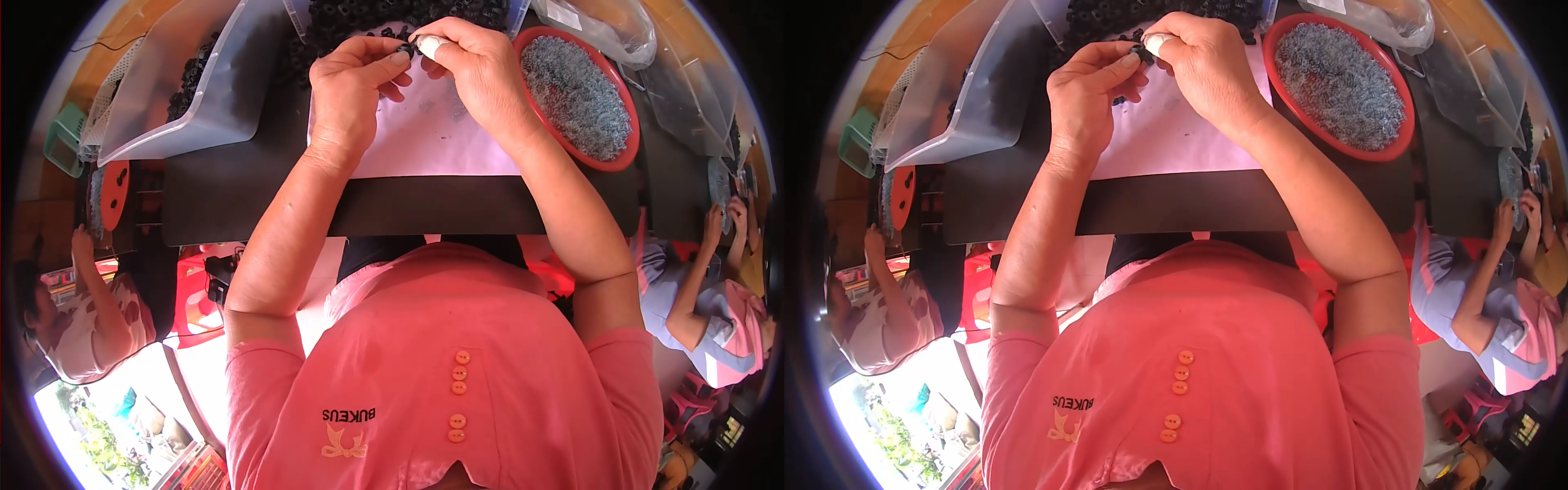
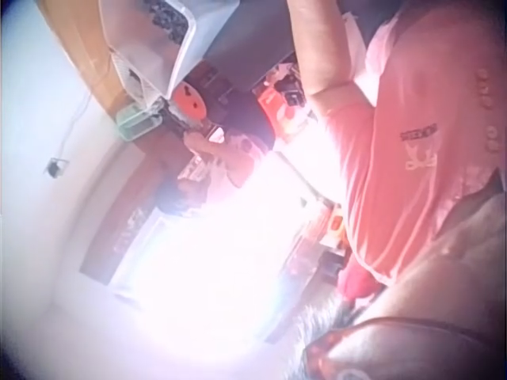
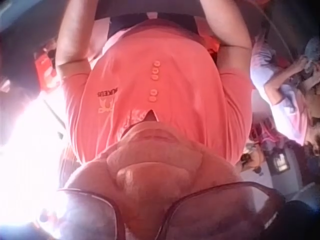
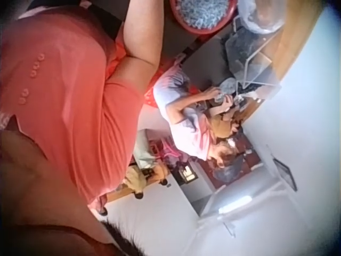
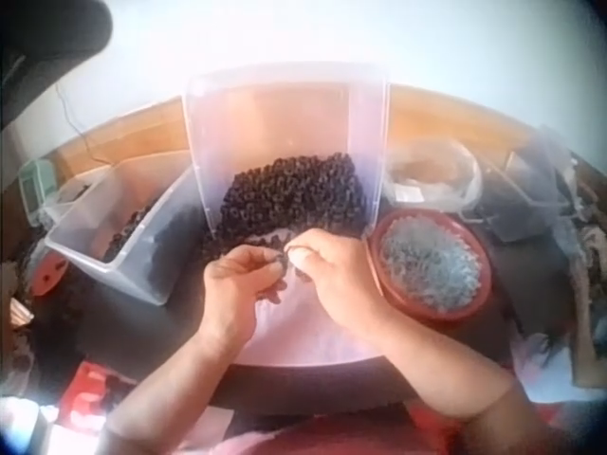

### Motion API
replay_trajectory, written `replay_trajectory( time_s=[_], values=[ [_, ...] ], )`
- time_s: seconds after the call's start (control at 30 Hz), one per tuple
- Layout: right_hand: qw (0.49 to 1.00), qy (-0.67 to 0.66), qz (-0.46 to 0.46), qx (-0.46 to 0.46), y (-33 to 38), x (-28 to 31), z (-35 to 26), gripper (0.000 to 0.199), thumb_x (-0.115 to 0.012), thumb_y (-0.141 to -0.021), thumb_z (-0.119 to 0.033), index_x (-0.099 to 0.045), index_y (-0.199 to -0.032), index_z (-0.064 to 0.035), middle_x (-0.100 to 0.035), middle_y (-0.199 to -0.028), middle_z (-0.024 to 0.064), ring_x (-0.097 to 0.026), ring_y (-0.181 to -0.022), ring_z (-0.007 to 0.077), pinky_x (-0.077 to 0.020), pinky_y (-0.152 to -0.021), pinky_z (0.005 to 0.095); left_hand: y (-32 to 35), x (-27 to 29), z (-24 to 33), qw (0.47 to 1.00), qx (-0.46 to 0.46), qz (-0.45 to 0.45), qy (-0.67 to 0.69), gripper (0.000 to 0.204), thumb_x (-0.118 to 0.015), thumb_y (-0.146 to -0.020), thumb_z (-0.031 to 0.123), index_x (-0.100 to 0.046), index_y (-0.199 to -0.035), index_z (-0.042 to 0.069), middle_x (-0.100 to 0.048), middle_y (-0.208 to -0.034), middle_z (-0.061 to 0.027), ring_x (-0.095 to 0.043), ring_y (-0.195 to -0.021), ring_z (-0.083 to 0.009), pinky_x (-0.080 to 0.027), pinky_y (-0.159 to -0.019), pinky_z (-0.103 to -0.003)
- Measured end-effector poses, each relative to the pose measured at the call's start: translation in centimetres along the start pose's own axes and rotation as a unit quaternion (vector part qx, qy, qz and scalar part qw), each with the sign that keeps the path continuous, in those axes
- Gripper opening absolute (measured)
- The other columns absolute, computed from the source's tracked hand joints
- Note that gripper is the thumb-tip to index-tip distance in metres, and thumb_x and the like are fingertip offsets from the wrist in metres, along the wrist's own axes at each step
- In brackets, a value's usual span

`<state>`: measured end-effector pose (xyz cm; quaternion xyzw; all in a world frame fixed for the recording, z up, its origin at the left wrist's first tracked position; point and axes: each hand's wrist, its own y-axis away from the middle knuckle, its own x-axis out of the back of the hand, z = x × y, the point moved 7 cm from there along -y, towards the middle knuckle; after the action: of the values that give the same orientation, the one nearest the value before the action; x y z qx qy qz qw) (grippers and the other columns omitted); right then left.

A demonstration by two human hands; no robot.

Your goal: Assembling small black plastic rings and white inserts manually at a workshop table.

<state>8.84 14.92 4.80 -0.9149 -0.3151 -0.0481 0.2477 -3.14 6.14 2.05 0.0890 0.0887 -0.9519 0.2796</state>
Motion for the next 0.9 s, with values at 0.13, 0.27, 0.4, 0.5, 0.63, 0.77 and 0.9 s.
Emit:
replay_trajectory(
  time_s=[0.13, 0.27, 0.4, 0.5, 0.63, 0.77, 0.9],
  values=[
    [0.998, -0.045, -0.022, -0.031, 0.1, -0.3, 0.2, 0.019, -0.058, -0.091, -0.012, -0.069, -0.098, 0.0016, -0.065, -0.074, 0.0054, -0.06, -0.068, 0.01, -0.0482, -0.064, 0.0245, 0.3, 0.0, 0.3, 1.0, -0.003, 0.004, -0.007, 0.011, -0.067, -0.085, 0.0, -0.067, -0.094, -0.006, -0.067, -0.08, -0.0095, -0.063, -0.067, -0.0142, -0.05, -0.057, -0.025],
    [0.999, -0.048, -0.005, -0.016, 0.2, -0.4, 0.2, 0.019, -0.057, -0.088, -0.012, -0.07, -0.093, 0.0012, -0.063, -0.065, 0.0075, -0.059, -0.061, 0.0118, -0.0471, -0.058, 0.0271, 0.6, -0.3, 0.5, 1.0, -0.014, 0.009, -0.016, 0.011, -0.068, -0.084, 0.0, -0.067, -0.093, -0.006, -0.067, -0.079, -0.0089, -0.062, -0.066, -0.0128, -0.049, -0.054, -0.024],
    [1.0, 0.002, -0.007, 0.009, 0.3, -0.4, 0.1, 0.017, -0.057, -0.087, -0.011, -0.07, -0.093, 0.0, -0.063, -0.065, 0.0083, -0.059, -0.059, 0.0131, -0.0475, -0.059, 0.0283, 0.8, -0.3, 0.7, 0.999, -0.033, 0.015, -0.041, 0.011, -0.069, -0.084, 0.0, -0.067, -0.093, -0.006, -0.066, -0.077, -0.0081, -0.061, -0.065, -0.0117, -0.049, -0.054, -0.023],
    [0.998, 0.056, 0.003, 0.038, 0.3, -0.2, -0.6, 0.017, -0.058, -0.087, -0.011, -0.07, -0.092, -0.0011, -0.064, -0.066, 0.0105, -0.061, -0.06, 0.0163, -0.0483, -0.059, 0.0301, 0.8, -0.3, 0.7, 0.998, -0.038, 0.015, -0.038, 0.011, -0.069, -0.084, 0.0, -0.067, -0.092, -0.006, -0.065, -0.076, -0.0076, -0.06, -0.064, -0.0112, -0.048, -0.053, -0.022],
    [0.987, 0.128, 0.013, 0.095, 0.8, -0.1, -1.9, 0.015, -0.059, -0.085, -0.01, -0.069, -0.092, -0.0014, -0.068, -0.078, 0.0141, -0.066, -0.069, 0.0269, -0.0515, -0.065, 0.0361, 0.9, -0.4, 0.6, 0.999, -0.029, 0.018, -0.027, 0.01, -0.069, -0.084, 0.0, -0.067, -0.092, -0.006, -0.065, -0.076, -0.0073, -0.06, -0.065, -0.0109, -0.048, -0.053, -0.022],
    [0.972, 0.179, 0.014, 0.149, 1.0, 0.1, -2.4, 0.015, -0.058, -0.083, -0.006, -0.069, -0.093, -0.0013, -0.069, -0.088, 0.015, -0.067, -0.078, 0.0335, -0.0529, -0.07, 0.041, 1.0, -0.5, 0.6, 0.999, -0.028, 0.007, -0.037, 0.012, -0.067, -0.085, 0.0, -0.066, -0.095, -0.007, -0.066, -0.079, -0.0094, -0.062, -0.066, -0.0133, -0.048, -0.055, -0.024],
    [0.97, 0.187, 0.012, 0.153, 1.1, 0.0, -2.3, 0.013, -0.059, -0.082, -0.005, -0.067, -0.091, -0.0012, -0.069, -0.086, 0.0143, -0.067, -0.078, 0.0336, -0.0525, -0.068, 0.0418, 1.2, -0.7, 0.4, 0.999, -0.007, 0.002, -0.051, 0.014, -0.065, -0.086, 0.001, -0.065, -0.098, -0.008, -0.068, -0.081, -0.0118, -0.063, -0.066, -0.0156, -0.047, -0.055, -0.025]
  ],
)
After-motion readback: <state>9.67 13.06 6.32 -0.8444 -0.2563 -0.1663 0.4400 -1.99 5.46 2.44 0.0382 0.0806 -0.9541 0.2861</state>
